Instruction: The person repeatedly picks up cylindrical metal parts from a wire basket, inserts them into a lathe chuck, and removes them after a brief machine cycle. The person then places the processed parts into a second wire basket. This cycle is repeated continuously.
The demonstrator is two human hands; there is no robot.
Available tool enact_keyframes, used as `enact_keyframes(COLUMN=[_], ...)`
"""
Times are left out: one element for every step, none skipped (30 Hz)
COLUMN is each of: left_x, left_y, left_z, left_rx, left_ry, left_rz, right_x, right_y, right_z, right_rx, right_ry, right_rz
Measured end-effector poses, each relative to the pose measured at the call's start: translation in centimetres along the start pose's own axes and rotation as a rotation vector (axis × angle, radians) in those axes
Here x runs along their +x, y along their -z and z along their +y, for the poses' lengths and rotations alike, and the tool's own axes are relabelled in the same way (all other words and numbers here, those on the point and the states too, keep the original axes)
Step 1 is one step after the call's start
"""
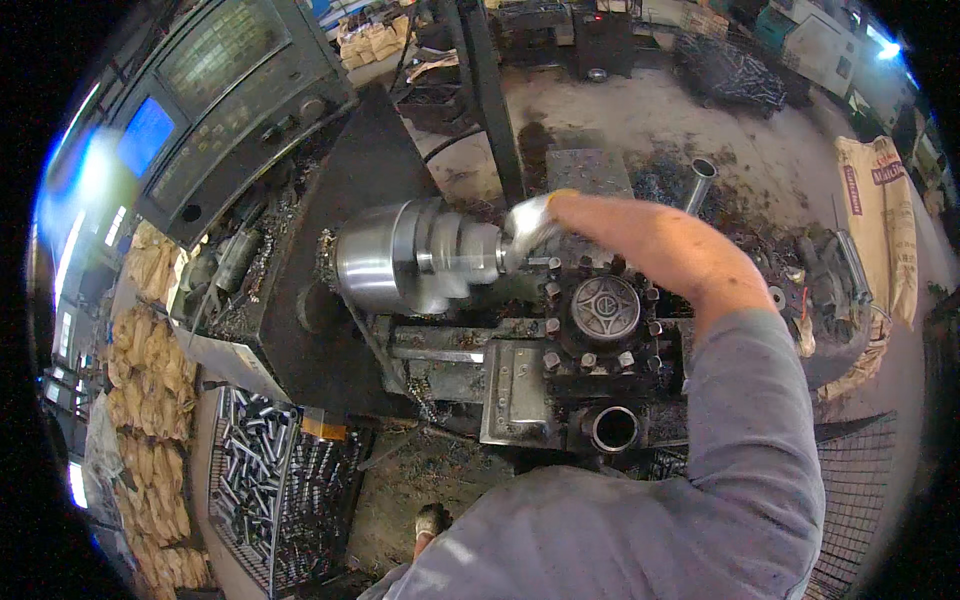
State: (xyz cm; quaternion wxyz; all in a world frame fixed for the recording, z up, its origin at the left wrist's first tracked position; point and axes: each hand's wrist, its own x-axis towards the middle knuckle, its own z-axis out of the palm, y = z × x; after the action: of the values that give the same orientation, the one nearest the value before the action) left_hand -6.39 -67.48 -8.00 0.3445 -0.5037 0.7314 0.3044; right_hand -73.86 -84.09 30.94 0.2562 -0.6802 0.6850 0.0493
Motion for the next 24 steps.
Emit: enact_keyframes(left_x=[0.4, 0.8, 1.0, 1.2, 1.3, 1.3, 1.3, 1.1, 1.1, 0.9, 0.9, 0.7, 0.7, 0.6, 0.4, 0.4, -0.1, -0.4, -1.1, -2.0, -3.2, -4.6, -6.0, -7.7], left_y=[-0.2, -0.4, -0.7, -1.2, -1.7, -2.4, -2.8, -3.5, -3.7, -4.1, -4.1, -4.2, -4.0, -3.5, -2.7, -1.2, 0.3, 2.3, 4.9, 7.9, 11.3, 15.0, 18.8, 21.9], left_z=[-0.1, -0.2, -0.4, -0.5, -0.8, -0.8, -1.0, -1.1, -1.2, -1.3, -1.4, -1.7, -2.0, -2.3, -2.6, -2.8, -2.6, -1.8, -0.8, 0.7, 3.0, 5.8, 9.2, 13.1], left_rx=[0.04, 0.088, 0.186, 0.055, -0.29, -0.592, -0.591, -0.576, -0.257, 0.094, 0.083, 0.096, 0.12, 0.113, -0.01, -0.185, -0.299, -0.493, -0.701, -0.888, -0.913, -0.913, -0.87, -0.806], left_ry=[-0.05, -0.097, -0.139, -0.067, -0.076, -0.041, 0.01, -0.022, -0.033, -0.053, -0.034, -0.03, -0.053, -0.098, -0.033, -0.003, 0.091, -0.002, -0.057, -0.089, -0.229, -0.36, -0.552, -0.701], left_rz=[0.073, 0.156, 0.299, 0.319, 0.294, 0.306, 0.198, 0.246, 0.165, 0.076, 0.084, 0.091, 0.147, 0.227, 0.263, 0.356, 0.355, 0.564, 0.693, 0.754, 0.754, 0.752, 0.748, 0.714], right_x=[0.6, 0.6, 0.8, 0.6, 0.7, 0.7, 1.0, 1.5, 1.8, 2.3, 2.2, 2.0, 1.0, 0.1, -1.7, -4.2, -6.6, -8.8, -10.9, -12.9, -14.8, -16.6, -18.3, -19.5], right_y=[-0.9, -1.7, -2.1, -2.4, -2.4, -2.3, -2.2, -2.2, -2.2, -2.3, -2.4, -2.3, -2.4, -2.0, -1.9, -1.1, -0.2, 0.5, 1.2, 1.8, 2.3, 2.1, 1.4, 0.2], right_z=[-1.3, -1.8, -1.8, -1.2, -0.4, 0.6, 1.3, 1.8, 2.2, 2.3, 2.3, 2.3, 2.2, 2.0, 1.8, 1.9, 1.7, 0.9, -0.3, -2.1, -4.4, -7.2, -10.4, -13.8], right_rx=[-0.065, -0.173, -0.244, -0.321, -0.309, -0.23, -0.228, -0.02, 0.055, 0.114, 0.195, 0.086, 0.206, -0.162, -0.273, -0.378, -0.53, -0.617, -0.703, -0.691, -0.674, -0.67, -0.674, -0.655], right_ry=[0.022, -0.03, -0.034, -0.017, -0.047, 0.03, 0.021, 0.007, 0.029, 0.039, 0.097, 0.053, -0.093, -0.115, -0.18, -0.249, -0.226, -0.23, -0.241, -0.339, -0.375, -0.379, -0.407, -0.439], right_rz=[-0.039, -0.012, -0.003, -0.005, -0.06, -0.025, -0.001, -0.032, -0.081, -0.078, -0.068, -0.107, -0.102, -0.085, 0.042, 0.054, 0.164, 0.283, 0.377, 0.411, 0.485, 0.603, 0.706, 0.794])
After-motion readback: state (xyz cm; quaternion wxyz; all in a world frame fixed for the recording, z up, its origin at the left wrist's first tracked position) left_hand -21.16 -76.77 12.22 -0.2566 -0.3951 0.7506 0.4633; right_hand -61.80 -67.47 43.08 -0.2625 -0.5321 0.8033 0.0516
